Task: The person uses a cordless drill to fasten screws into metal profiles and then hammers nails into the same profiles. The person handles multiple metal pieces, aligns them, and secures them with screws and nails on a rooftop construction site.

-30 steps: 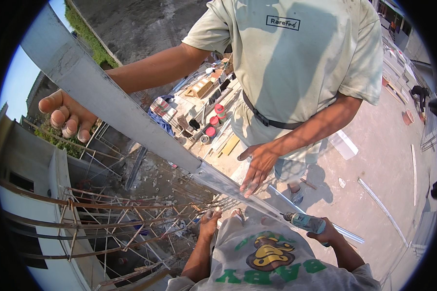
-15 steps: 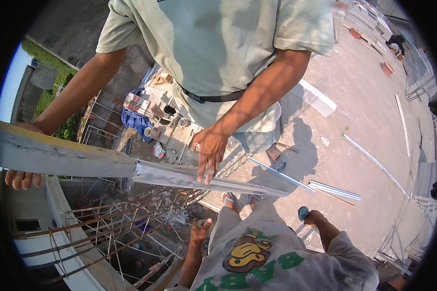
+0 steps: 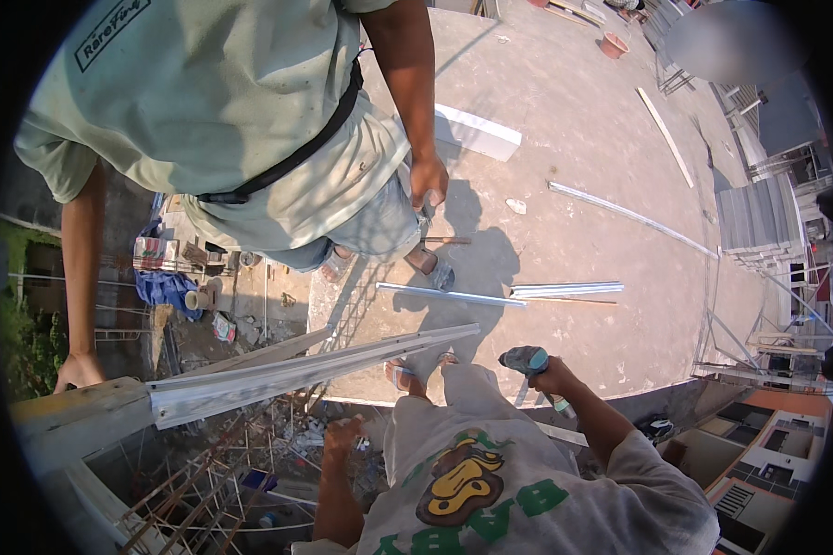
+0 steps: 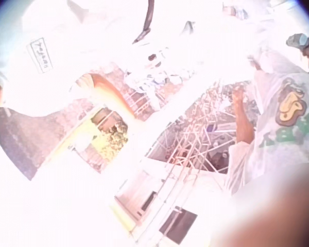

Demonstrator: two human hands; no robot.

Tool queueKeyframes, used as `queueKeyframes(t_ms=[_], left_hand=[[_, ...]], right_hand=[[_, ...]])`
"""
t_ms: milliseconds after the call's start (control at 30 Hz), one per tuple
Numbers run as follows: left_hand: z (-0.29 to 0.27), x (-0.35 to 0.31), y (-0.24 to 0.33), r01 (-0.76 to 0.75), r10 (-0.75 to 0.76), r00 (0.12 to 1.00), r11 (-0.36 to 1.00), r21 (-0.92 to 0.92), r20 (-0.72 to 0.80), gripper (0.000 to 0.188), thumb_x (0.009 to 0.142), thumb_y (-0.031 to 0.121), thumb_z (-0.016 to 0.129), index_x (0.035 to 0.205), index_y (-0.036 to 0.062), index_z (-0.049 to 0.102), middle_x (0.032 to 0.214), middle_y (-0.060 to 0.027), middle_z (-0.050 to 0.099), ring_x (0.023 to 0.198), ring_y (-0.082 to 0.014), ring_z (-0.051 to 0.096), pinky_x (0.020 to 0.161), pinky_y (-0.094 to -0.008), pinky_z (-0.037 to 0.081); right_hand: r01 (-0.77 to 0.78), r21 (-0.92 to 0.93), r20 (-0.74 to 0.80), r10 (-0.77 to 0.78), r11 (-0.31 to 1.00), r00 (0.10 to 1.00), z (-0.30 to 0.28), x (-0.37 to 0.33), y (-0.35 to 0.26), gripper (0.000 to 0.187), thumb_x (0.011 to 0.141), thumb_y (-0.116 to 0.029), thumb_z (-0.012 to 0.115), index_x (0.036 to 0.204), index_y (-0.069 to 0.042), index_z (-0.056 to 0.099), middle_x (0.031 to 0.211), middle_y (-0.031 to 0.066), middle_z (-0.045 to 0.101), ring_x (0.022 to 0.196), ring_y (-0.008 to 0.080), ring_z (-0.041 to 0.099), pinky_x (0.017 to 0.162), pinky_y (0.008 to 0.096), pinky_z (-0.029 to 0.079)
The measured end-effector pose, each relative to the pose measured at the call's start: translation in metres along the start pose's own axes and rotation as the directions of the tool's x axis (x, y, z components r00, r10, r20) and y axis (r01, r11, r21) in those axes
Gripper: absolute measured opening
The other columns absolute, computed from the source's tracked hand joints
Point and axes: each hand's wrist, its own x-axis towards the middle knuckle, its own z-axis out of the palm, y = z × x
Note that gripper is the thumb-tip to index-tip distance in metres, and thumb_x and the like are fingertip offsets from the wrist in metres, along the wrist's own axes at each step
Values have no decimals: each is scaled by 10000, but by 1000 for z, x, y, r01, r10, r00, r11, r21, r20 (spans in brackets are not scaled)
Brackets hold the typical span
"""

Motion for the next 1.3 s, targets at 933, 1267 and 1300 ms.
queueKeyframes(t_ms=[933,1267,1300], left_hand=[[275,-151,129,-652,-242,683,225,-724,-689,865,901,489,653,1521,18,277,1217,-144,649,1071,-213,631,896,-376,463],[160,-317,243,-983,-593,-185,106,152,-784,873,995,535,472,1569,60,18,1417,-229,429,1288,-338,467,1050,-491,375],[164,-324,253,-984,-653,-179,119,134,-735,854,1002,533,452,1572,71,15,1412,-225,425,1283,-339,463,1051,-500,367]], right_hand=[[537,-534,387,-375,653,842,-300,232,8,303,640,-41,788,906,73,697,774,174,711,622,261,709,581,360,568],[602,-155,343,-528,784,777,-338,160,150,326,670,-113,766,961,19,704,845,126,723,772,227,700,708,369,551],[663,-123,318,-604,738,731,-345,149,169,362,668,-118,766,999,15,702,877,127,727,802,233,700,733,369,550]])
